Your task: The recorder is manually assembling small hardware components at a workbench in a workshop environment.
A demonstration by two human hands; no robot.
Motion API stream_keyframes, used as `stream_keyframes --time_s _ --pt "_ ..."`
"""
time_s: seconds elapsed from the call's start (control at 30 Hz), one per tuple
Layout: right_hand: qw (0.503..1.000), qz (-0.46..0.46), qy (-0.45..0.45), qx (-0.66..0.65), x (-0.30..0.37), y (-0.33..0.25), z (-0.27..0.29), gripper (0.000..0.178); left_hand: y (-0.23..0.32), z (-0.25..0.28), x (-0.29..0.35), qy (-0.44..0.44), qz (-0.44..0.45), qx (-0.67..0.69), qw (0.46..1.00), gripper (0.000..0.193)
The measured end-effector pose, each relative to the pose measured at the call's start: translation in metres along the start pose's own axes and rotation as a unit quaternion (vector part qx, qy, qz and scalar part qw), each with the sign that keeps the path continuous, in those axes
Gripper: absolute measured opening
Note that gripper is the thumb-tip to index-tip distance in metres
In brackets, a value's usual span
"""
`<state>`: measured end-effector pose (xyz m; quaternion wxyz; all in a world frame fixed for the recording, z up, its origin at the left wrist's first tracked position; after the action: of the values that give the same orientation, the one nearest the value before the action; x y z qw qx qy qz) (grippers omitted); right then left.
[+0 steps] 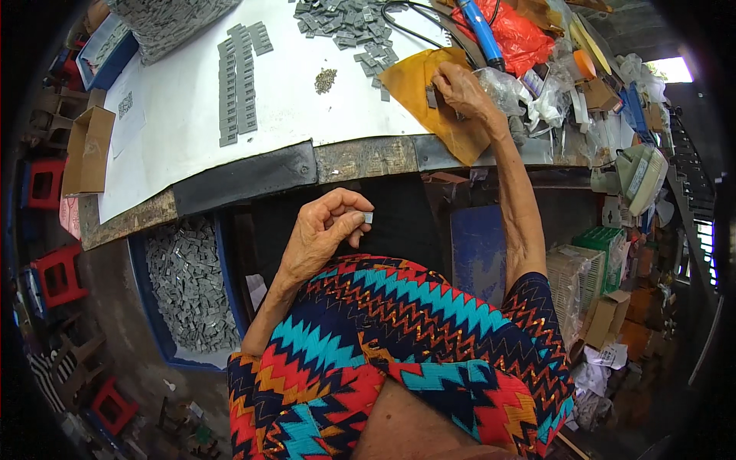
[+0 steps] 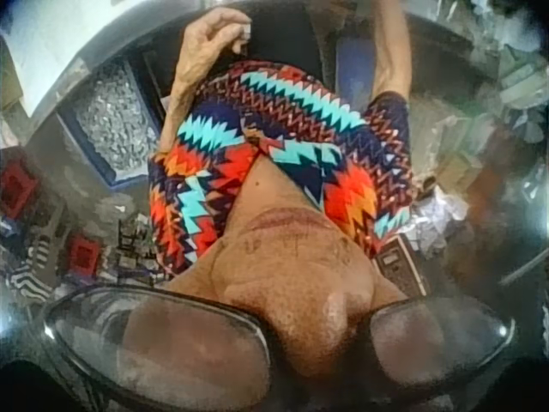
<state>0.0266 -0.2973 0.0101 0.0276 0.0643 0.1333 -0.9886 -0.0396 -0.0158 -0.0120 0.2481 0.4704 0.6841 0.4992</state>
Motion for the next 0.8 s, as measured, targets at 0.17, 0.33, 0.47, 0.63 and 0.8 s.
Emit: stream_keyframes --time_s 0.17,0.33,0.47,0.63,0.8 --pt "0.999 -0.038 -0.013 -0.024 0.009 0.006 0.005 0.018 -0.002 0.001 -0.002 -0.002 0.001 0.005 1.000 0.013" --pt "0.997 -0.061 -0.017 -0.033 0.010 0.001 0.001 0.017 -0.004 0.002 -0.003 -0.002 0.011 -0.003 1.000 0.015" --pt "0.997 -0.070 -0.011 -0.031 0.009 0.003 0.000 0.018 -0.005 0.002 -0.004 0.000 0.018 0.001 1.000 0.017" --pt "0.997 -0.065 -0.011 -0.028 0.006 0.005 -0.005 0.019 -0.008 0.004 -0.004 0.003 0.015 -0.002 1.000 0.017" --pt "0.999 -0.039 0.016 0.005 0.009 0.003 -0.002 0.017 -0.009 0.003 -0.006 0.001 0.020 -0.005 1.000 0.017"
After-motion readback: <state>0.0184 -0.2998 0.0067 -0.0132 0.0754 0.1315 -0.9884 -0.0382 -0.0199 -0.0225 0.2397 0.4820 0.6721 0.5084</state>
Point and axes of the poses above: each hand's wrist, its own x-axis away from the middle knuckle, its own z-axis out of the back of the hand, y = z × x, the point moved 8 cm from there along -x, towards the middle knuckle, and after that the axes turned 9 degrees about -y, right-handed, at the moved point
